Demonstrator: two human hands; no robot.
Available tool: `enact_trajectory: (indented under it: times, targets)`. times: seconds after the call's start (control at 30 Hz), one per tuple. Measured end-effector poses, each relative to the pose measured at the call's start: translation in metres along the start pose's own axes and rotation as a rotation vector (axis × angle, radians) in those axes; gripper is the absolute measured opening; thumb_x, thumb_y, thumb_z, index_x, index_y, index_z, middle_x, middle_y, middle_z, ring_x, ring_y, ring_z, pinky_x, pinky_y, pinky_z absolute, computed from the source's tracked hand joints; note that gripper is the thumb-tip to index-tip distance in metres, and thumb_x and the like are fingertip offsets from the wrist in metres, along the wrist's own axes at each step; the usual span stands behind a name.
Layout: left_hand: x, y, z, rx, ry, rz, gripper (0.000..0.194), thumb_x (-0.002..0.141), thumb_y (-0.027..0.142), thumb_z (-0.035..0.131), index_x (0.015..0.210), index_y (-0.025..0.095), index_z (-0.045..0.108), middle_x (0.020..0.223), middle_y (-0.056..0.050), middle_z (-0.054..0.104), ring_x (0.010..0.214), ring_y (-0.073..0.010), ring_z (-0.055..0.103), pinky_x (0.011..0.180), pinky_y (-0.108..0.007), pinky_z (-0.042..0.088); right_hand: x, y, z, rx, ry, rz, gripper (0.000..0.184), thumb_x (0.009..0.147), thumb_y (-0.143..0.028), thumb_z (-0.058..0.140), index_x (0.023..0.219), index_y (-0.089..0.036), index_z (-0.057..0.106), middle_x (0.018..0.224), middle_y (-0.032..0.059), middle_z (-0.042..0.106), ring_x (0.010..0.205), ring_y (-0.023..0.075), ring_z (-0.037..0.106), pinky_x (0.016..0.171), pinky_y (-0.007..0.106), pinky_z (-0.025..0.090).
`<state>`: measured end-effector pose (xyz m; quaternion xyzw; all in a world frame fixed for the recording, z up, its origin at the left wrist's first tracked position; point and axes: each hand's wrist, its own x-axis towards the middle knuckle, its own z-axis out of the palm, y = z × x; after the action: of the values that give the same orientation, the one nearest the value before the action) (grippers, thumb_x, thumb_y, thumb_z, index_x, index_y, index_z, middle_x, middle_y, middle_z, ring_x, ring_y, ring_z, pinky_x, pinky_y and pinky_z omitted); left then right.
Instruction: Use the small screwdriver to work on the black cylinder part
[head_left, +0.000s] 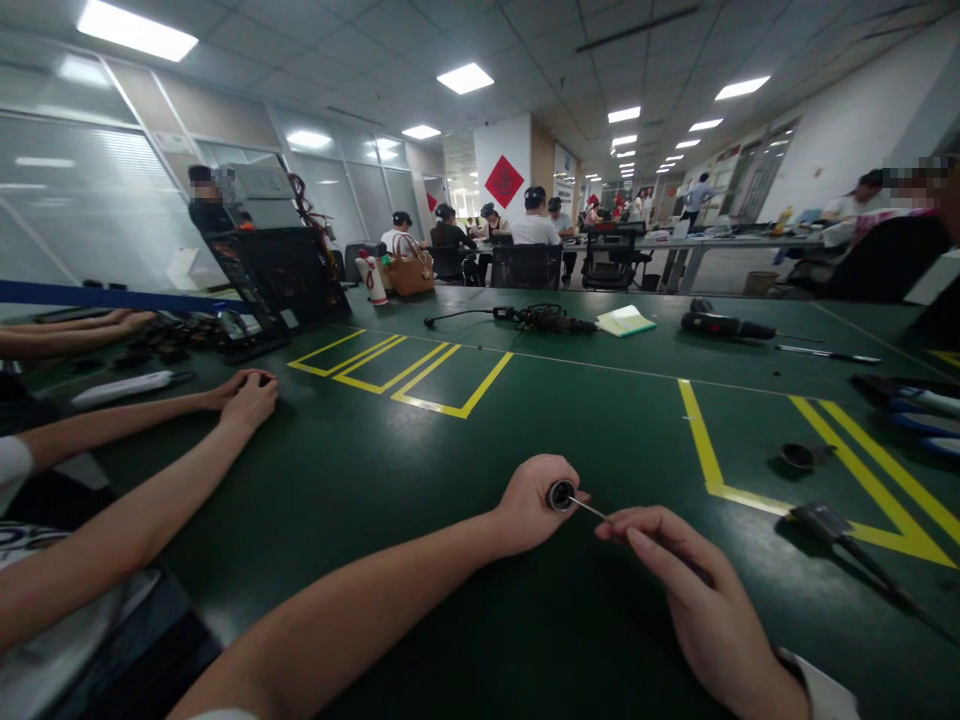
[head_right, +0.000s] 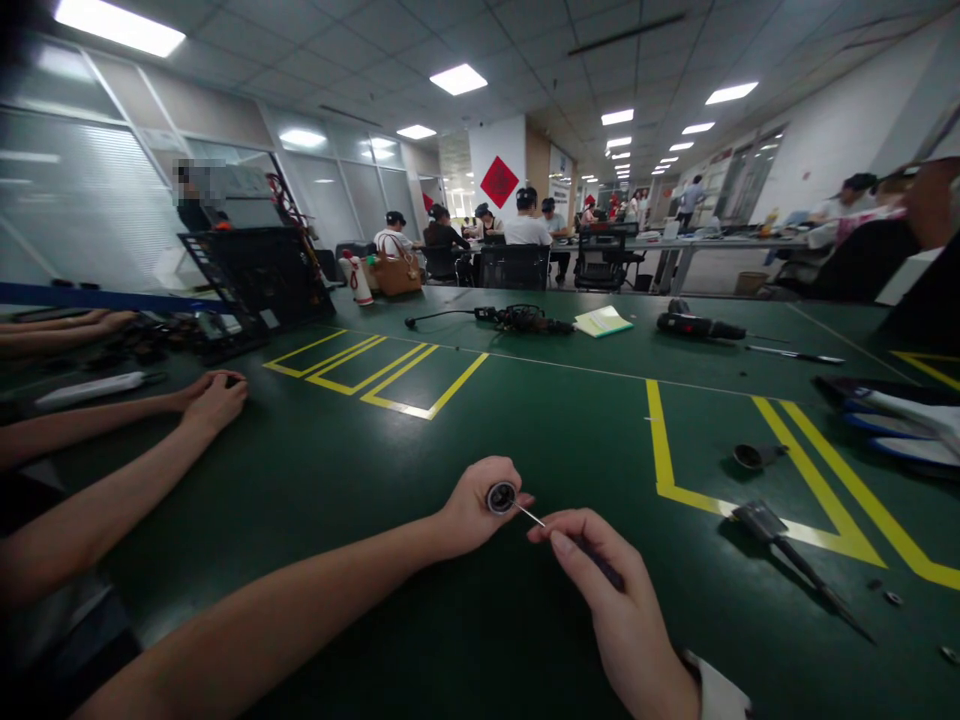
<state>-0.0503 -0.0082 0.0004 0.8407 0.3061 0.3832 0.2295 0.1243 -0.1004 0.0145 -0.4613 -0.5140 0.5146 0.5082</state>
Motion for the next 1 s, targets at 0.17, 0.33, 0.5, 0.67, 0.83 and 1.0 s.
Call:
enact_trajectory:
  times: [0.17, 0.33, 0.5, 0.67, 0.83, 1.0]
  targets:
    - [-0.001, 0.0008, -0.0003, 0.125, -0.013, -0.011, 0.018, 0.079, 0.023, 0.06, 0.065, 0.017, 0.05, 0.064, 0.003, 0.051, 0.062, -0.0113, 0.047, 0.065, -0.025, 0.038, -0.002, -0.0012, 0.0003, -0.155, -0.026, -0.029, 0.024, 0.081, -0.045, 0.058, 0.085, -0.024, 0.069, 0.088, 0.0044, 0.067, 0.093, 0.0256, 0.058, 0.08, 0.036, 0.043]
    - [0.0004, 0.0036, -0.0022, 0.074, -0.022, -0.008, 0.022, 0.079, 0.026, 0.059, 0.063, 0.017, 0.048, 0.062, 0.003, 0.048, 0.059, -0.0111, 0.045, 0.061, -0.024, 0.037, 0.0017, -0.0025, 0.001, 0.012, -0.018, 0.042, 0.023, 0.081, -0.041, 0.059, 0.084, -0.022, 0.07, 0.089, 0.0057, 0.068, 0.092, 0.0259, 0.058, 0.083, 0.038, 0.042]
    - [0.0007, 0.0037, -0.0019, -0.024, -0.033, -0.004, 0.023, 0.078, 0.028, 0.06, 0.064, 0.017, 0.047, 0.062, 0.003, 0.048, 0.059, -0.0106, 0.045, 0.061, -0.024, 0.038, 0.0051, -0.0059, 0.0033, 0.201, 0.012, 0.132, 0.02, 0.077, -0.04, 0.063, 0.079, -0.021, 0.071, 0.088, 0.0063, 0.069, 0.087, 0.0247, 0.058, 0.079, 0.038, 0.043]
    - [0.0002, 0.0023, -0.001, 0.021, -0.02, -0.034, 0.022, 0.078, 0.027, 0.061, 0.063, 0.017, 0.048, 0.062, 0.003, 0.048, 0.059, -0.0106, 0.045, 0.061, -0.024, 0.038, 0.003, -0.0031, 0.0016, 0.131, 0.022, 0.071, 0.021, 0.079, -0.041, 0.061, 0.081, -0.023, 0.07, 0.089, 0.0049, 0.069, 0.092, 0.0247, 0.057, 0.082, 0.037, 0.042]
    - [-0.0001, 0.0024, -0.0011, 0.122, -0.022, -0.057, 0.018, 0.079, 0.024, 0.06, 0.065, 0.017, 0.05, 0.063, 0.003, 0.05, 0.061, -0.0112, 0.046, 0.063, -0.025, 0.038, -0.0019, -0.0004, -0.0004, -0.108, -0.018, 0.001, 0.023, 0.082, -0.043, 0.058, 0.085, -0.024, 0.07, 0.089, 0.0046, 0.068, 0.093, 0.0259, 0.058, 0.08, 0.037, 0.041]
    - [-0.0003, 0.0045, -0.0023, 0.117, -0.045, -0.029, 0.019, 0.08, 0.024, 0.059, 0.065, 0.017, 0.05, 0.063, 0.002, 0.051, 0.062, -0.0119, 0.048, 0.064, -0.025, 0.038, 0.0005, -0.0016, 0.0009, -0.02, -0.026, 0.034, 0.024, 0.08, -0.044, 0.059, 0.084, -0.023, 0.07, 0.088, 0.0054, 0.068, 0.093, 0.0268, 0.057, 0.082, 0.039, 0.041]
